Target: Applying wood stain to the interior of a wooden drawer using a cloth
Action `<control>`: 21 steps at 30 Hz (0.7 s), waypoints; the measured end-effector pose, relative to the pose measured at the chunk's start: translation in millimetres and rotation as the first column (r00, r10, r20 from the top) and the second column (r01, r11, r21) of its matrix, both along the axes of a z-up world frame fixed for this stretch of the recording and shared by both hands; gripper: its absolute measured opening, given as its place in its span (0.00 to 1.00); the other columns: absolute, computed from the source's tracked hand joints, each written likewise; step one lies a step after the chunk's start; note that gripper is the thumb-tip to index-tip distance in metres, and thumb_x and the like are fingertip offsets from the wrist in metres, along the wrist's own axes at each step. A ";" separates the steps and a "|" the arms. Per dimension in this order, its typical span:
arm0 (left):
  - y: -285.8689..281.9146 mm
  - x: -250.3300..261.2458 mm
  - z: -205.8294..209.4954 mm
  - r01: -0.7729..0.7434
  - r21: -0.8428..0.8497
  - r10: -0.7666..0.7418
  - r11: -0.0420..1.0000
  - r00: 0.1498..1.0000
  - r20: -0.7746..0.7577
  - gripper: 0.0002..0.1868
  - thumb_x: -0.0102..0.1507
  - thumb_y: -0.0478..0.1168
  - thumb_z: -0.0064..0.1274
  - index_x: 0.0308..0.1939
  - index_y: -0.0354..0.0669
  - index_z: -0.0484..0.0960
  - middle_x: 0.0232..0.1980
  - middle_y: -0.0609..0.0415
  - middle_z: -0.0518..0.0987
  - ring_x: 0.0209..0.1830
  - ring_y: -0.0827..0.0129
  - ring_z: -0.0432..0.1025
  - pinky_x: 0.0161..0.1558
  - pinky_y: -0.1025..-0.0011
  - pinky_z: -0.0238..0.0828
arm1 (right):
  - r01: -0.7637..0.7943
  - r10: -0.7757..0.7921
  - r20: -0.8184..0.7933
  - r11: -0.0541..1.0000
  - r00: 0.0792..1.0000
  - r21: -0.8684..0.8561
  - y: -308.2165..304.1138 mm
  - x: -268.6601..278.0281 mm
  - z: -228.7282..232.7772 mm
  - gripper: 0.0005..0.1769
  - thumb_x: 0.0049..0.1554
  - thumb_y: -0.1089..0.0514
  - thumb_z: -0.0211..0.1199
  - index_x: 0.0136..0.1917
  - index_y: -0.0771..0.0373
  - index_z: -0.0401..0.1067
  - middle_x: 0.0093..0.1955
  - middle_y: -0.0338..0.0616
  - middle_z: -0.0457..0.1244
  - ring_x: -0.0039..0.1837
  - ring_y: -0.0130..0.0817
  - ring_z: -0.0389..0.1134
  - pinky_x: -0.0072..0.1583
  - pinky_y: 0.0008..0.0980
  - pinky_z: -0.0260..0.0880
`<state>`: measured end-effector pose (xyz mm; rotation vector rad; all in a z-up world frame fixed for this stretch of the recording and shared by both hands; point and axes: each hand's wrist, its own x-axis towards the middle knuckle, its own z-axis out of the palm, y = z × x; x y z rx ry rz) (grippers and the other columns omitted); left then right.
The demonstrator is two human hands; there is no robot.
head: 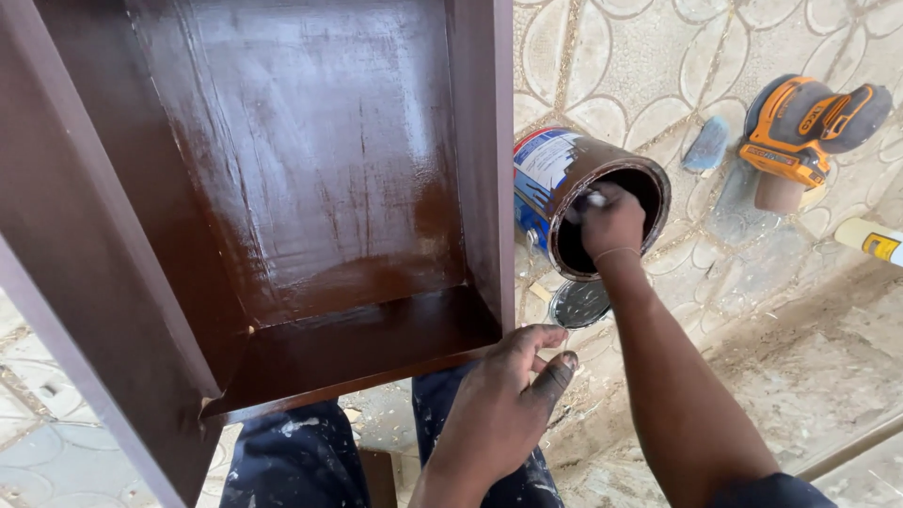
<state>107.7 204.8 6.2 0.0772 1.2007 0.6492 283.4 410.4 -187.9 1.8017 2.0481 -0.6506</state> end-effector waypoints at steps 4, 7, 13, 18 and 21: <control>-4.5 0.1 -2.9 -0.021 -0.053 0.020 0.998 1.000 -0.020 0.22 0.68 0.52 0.44 0.64 0.53 0.76 0.66 0.62 0.81 0.60 0.68 0.80 0.58 0.67 0.76 | 0.481 -0.674 -0.314 0.714 0.669 -0.509 23.6 30.2 9.1 0.12 0.58 0.66 0.50 0.50 0.64 0.73 0.45 0.44 0.67 0.43 0.28 0.65 0.49 0.25 0.68; -6.7 2.3 -4.5 -0.040 -0.058 0.038 0.997 0.999 -0.034 0.22 0.67 0.52 0.45 0.63 0.52 0.77 0.65 0.62 0.82 0.57 0.67 0.82 0.57 0.69 0.76 | 0.382 -0.927 -0.227 0.334 0.298 -0.862 34.8 63.7 7.1 0.14 0.58 0.71 0.42 0.48 0.71 0.70 0.43 0.50 0.66 0.38 0.30 0.67 0.45 0.25 0.73; -9.9 -3.7 -2.4 -0.027 -0.068 0.026 0.997 1.000 -0.007 0.23 0.67 0.53 0.44 0.64 0.53 0.76 0.65 0.62 0.82 0.52 0.68 0.82 0.52 0.69 0.77 | 0.290 -0.933 -0.154 0.253 0.325 -0.923 26.4 53.2 10.9 0.16 0.61 0.71 0.43 0.56 0.69 0.69 0.45 0.52 0.67 0.39 0.37 0.69 0.41 0.30 0.74; -15.7 -9.2 -0.7 -0.023 -0.036 0.023 0.999 1.000 -0.001 0.24 0.68 0.53 0.43 0.65 0.52 0.75 0.65 0.62 0.82 0.52 0.68 0.83 0.51 0.69 0.77 | 0.134 -0.915 -0.090 0.154 0.393 -0.979 39.1 60.7 13.1 0.18 0.57 0.71 0.44 0.58 0.75 0.70 0.42 0.54 0.67 0.30 0.34 0.67 0.32 0.26 0.71; -20.9 -10.2 0.9 -0.027 -0.037 0.027 0.999 1.000 0.000 0.23 0.68 0.53 0.43 0.64 0.52 0.76 0.64 0.63 0.82 0.49 0.70 0.82 0.50 0.70 0.76 | 0.132 -0.945 0.041 0.002 0.326 -0.991 35.9 57.4 31.4 0.14 0.52 0.69 0.54 0.50 0.68 0.76 0.42 0.54 0.69 0.27 0.31 0.62 0.24 0.21 0.55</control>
